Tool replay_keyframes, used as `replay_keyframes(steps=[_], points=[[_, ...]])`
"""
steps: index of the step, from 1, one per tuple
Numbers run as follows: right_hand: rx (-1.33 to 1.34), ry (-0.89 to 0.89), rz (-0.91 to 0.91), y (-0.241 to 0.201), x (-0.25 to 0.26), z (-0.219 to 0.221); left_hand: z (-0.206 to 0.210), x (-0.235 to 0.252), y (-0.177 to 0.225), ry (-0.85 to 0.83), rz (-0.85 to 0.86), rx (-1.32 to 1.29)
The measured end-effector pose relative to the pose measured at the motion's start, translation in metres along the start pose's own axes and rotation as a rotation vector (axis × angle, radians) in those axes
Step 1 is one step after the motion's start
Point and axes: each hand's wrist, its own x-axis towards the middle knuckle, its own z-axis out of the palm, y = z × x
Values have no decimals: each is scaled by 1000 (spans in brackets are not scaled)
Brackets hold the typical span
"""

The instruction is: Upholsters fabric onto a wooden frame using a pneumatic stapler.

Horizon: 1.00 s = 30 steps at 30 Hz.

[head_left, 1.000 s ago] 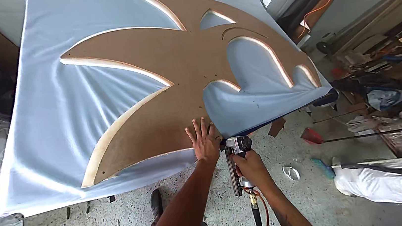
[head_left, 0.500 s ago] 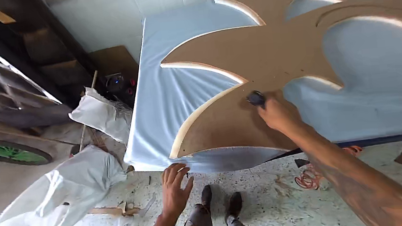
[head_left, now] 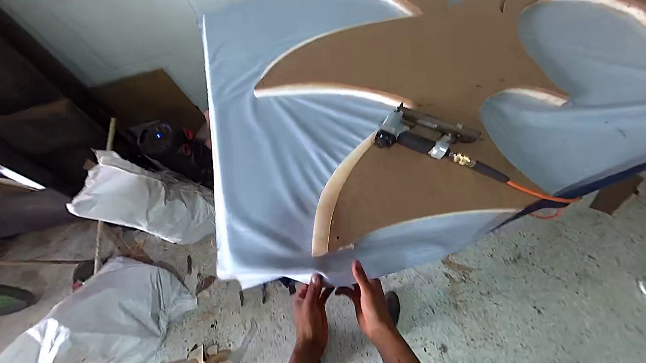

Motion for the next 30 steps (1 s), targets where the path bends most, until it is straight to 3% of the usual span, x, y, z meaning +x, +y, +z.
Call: replay_keyframes(steps=[2, 4, 6, 8, 10, 12, 16, 22, 26, 30], points=[[-70, 72, -78, 2, -2, 20, -8, -19, 28, -9, 6, 160], [-106, 132, -101, 1, -3, 32, -13, -33, 73, -163, 86, 522], [-128, 136, -96, -5, -10, 36, 11, -31, 131, -246, 286, 1004], [-145, 126, -94, -2, -14, 32, 56, -10, 171, -322, 513, 1291], [-147, 162, -110, 2, -17, 33, 96, 39, 166, -537, 652, 1560], [-160, 194, -146, 0, -18, 41, 116, 92, 144, -728, 617, 1825], [-196, 197, -206, -2, -27, 38, 130, 110, 137, -769, 546, 2023], [-333, 129, -268, -58, -24, 65, 144, 107, 143, -790, 455, 2075], [-445, -29, -2, -101, 5, 80, 139, 116, 149, -870, 442, 1976], [-641, -280, 316, -142, 54, 82, 129, 145, 164, -1052, 394, 1760]])
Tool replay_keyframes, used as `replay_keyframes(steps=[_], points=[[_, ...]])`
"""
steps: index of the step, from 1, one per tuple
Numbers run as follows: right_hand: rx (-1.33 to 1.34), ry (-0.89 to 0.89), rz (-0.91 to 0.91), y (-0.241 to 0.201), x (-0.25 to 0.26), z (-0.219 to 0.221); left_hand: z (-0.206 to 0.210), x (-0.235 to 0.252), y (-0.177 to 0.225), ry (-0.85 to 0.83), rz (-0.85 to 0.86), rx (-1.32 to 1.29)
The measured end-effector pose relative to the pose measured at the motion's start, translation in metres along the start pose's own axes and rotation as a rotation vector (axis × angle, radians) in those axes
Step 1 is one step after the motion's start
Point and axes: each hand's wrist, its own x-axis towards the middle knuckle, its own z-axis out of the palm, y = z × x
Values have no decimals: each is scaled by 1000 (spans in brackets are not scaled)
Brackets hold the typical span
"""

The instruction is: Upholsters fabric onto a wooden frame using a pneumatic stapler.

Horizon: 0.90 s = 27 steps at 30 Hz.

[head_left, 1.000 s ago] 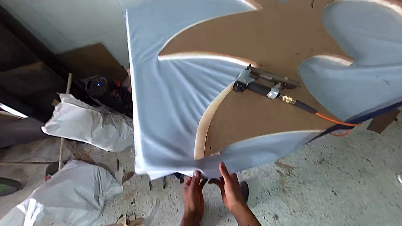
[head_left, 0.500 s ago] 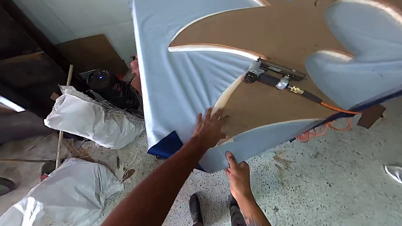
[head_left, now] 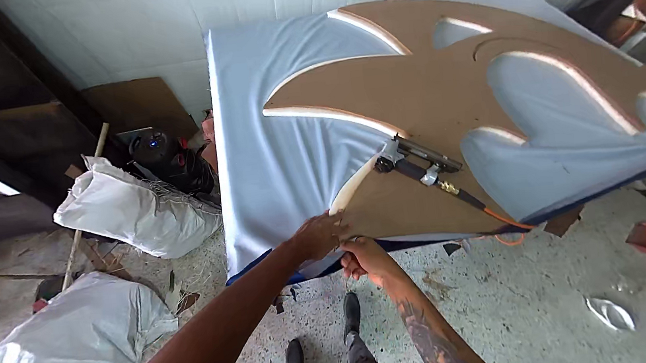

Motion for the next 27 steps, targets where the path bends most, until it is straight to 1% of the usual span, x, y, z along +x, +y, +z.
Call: replay_keyframes(steps=[2, 3, 6, 8, 10, 12, 13, 14, 15, 16, 17, 18, 19, 20, 21, 22, 24, 27], points=[[-128, -123, 58, -19, 8, -13, -1, -4, -4, -50, 37, 2], [-210, -168, 63, -25, 13, -16, 1, -9, -4, -50, 41, 11], [-455, -217, 59, -38, 34, -25, 13, -15, -5, 138, 56, -57], [-579, -200, 89, -39, 44, -28, 18, -15, 3, 184, 10, -78], [-663, -190, 105, -48, 49, -22, 19, -12, 2, 275, -44, -37], [-690, -200, 70, -50, 47, -24, 27, -6, 0, 377, -45, -6], [-663, -213, 12, -46, 41, -27, 34, -7, 2, 412, -50, -26], [-635, -219, -86, -50, 35, -34, 35, -7, 3, 445, -67, -55], [-611, -187, -222, -60, 28, -46, 31, -6, 1, 468, -80, -75], [-590, -100, -366, -72, 21, -68, 29, -4, -1, 469, -81, -79], [-580, 57, -515, -83, 17, -97, 30, -3, -3, 469, -68, -73], [-610, 251, -634, -95, 13, -130, 32, -4, -5, 472, -52, -64], [-686, 424, -679, -105, 13, -164, 33, -4, -8, 474, -35, -53], [-784, 541, -662, -111, 18, -193, 34, -5, -10, 476, -21, -44], [-872, 597, -614, -113, 27, -214, 35, -6, -12, 479, -11, -41], [-957, 613, -579, -111, 38, -226, 36, -5, -13, 481, -3, -42], [-1103, 629, -584, -109, 56, -236, 35, -3, -13, 483, 2, -51], [-1282, 604, -568, -128, 68, -226, 34, -6, -15, 482, -5, -66]])
